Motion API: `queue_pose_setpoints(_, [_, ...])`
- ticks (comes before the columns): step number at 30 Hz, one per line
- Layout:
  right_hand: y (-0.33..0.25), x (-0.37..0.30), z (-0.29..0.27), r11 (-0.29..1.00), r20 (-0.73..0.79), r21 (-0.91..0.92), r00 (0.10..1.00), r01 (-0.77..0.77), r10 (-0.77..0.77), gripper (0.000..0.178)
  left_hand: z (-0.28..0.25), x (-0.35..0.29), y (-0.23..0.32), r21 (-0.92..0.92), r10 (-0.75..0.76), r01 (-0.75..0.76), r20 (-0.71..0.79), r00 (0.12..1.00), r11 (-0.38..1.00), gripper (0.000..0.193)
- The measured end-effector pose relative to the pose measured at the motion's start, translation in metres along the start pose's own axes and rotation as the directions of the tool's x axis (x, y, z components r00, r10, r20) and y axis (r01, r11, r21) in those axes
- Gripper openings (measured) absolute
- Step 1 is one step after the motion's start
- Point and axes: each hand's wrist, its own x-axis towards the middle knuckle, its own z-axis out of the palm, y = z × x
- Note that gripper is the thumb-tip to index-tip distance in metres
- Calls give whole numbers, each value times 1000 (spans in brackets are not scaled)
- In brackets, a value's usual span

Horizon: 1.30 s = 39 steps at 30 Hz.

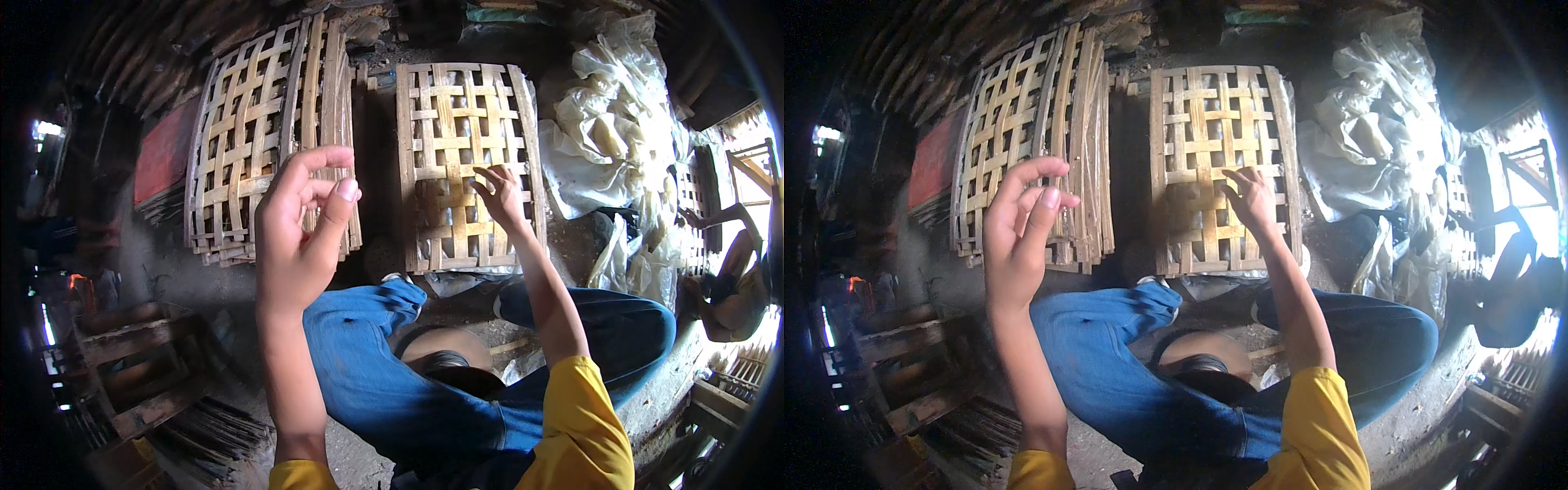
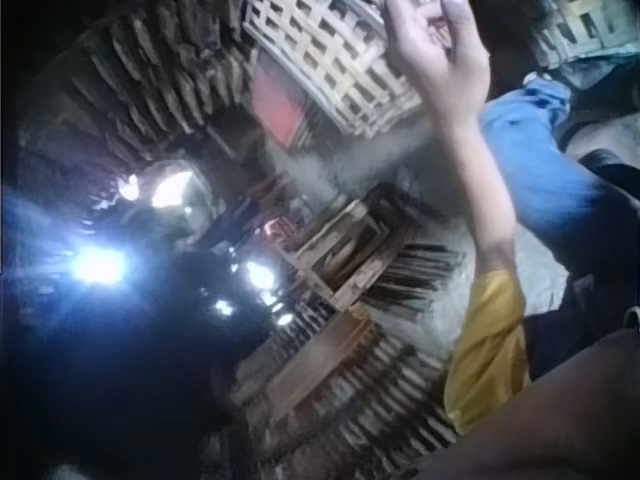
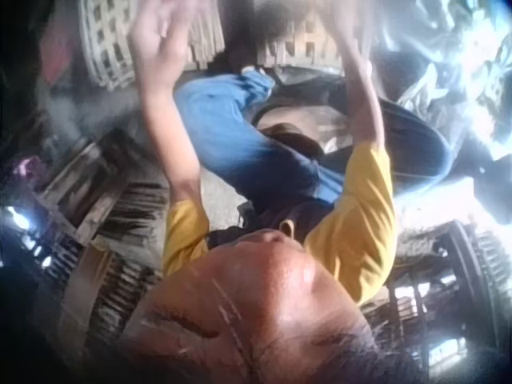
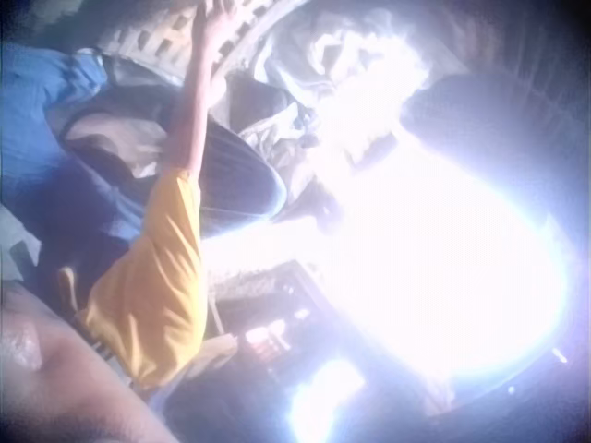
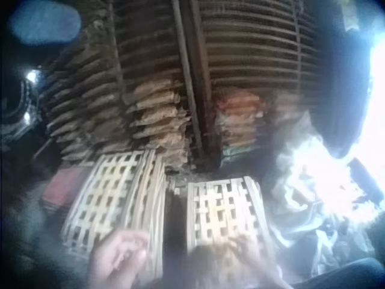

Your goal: The person assembles a wooden lattice by hand, inserting thin wooden strips into a grid frame. They repeatedly adjust and align the strips, then place the completed lattice onto a stack of similar items.

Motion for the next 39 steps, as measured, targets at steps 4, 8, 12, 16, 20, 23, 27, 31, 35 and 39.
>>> queue_pose_setpoints(4, [6, 16, 31, 999, 51, -29, 998, -39, 40, 26, -5, 2, -4, 57, -51, 51, -10, 999, 997, 30])
queue_pose_setpoints(8, [13, 14, 49, 994, -64, -94, 997, -46, 40, 21, -7, 9, -9, 57, -34, 33, 17, 999, 998, 33])
queue_pose_setpoints(12, [21, 14, 46, 998, -65, -54, 998, -16, 12, 19, -5, 17, -13, 81, -3, -2, 60, 998, 997, 33])
queue_pose_setpoints(16, [32, 16, 23, 995, -20, 69, 998, 65, -63, 25, -9, 18, -15, 132, 2, -10, 65, 998, 991, 33])
queue_pose_setpoints(20, [45, 21, 25, 979, -18, 55, 980, 199, -198, 23, -13, 17, -16, 92, 17, -20, 41, 999, 996, 32])
queue_pose_setpoints(23, [31, 16, 27, 990, -5, -103, 995, 100, -101, 11, -11, 18, -12, 87, -51, 54, -34, 998, 995, 25])
queue_pose_setpoints(27, [55, 3, 48, 984, -55, -133, 991, 116, -124, 10, -17, 18, -17, 119, 3, -5, 17, 1000, 993, 28])
queue_pose_setpoints(31, [14, 18, 43, 990, -24, -91, 994, 107, -110, 6, -22, 5, -26, 31, 30, -26, -128, 991, 999, 21])
queue_pose_setpoints(35, [-6, 44, 45, 976, -51, 193, 994, 102, -93, 7, -21, 3, -23, -79, 41, -48, -96, 995, 996, 20])
queue_pose_setpoints(39, [2, 61, 52, 980, 42, -45, 980, 196, -194, 15, -18, 9, -17, -36, 16, -18, -55, 998, 999, 21])
